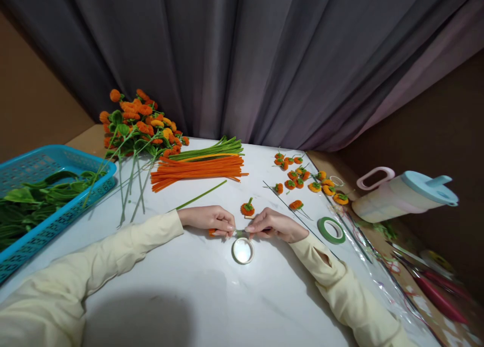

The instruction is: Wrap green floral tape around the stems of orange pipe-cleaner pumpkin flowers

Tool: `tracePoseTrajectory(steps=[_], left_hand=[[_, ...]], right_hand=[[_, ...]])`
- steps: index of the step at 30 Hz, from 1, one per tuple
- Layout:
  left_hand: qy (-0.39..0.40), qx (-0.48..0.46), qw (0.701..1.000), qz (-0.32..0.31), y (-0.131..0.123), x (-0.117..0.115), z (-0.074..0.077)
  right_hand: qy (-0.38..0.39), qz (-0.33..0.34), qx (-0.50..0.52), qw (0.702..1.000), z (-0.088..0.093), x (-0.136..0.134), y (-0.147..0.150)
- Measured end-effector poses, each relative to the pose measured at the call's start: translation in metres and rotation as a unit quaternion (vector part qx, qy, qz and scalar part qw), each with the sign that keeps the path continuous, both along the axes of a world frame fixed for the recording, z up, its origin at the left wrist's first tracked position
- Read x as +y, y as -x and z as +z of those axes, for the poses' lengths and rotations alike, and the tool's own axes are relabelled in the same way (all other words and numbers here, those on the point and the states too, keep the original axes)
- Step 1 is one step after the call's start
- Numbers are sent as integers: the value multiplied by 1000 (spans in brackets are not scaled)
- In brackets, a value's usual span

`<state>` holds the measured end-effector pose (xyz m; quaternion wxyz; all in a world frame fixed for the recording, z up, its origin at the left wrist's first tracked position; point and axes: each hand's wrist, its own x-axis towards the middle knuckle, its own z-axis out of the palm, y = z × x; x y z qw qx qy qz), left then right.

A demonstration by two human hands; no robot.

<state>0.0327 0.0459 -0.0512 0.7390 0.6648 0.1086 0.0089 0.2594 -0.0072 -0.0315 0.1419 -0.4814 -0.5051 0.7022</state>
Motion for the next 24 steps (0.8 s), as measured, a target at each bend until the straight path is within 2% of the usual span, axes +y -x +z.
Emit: tracePoseTrajectory(steps=[24], left_hand=[[-12,10,1000,3,1,0,-1]], right_hand=[[-16,-23,-29,999,6,-4,6]])
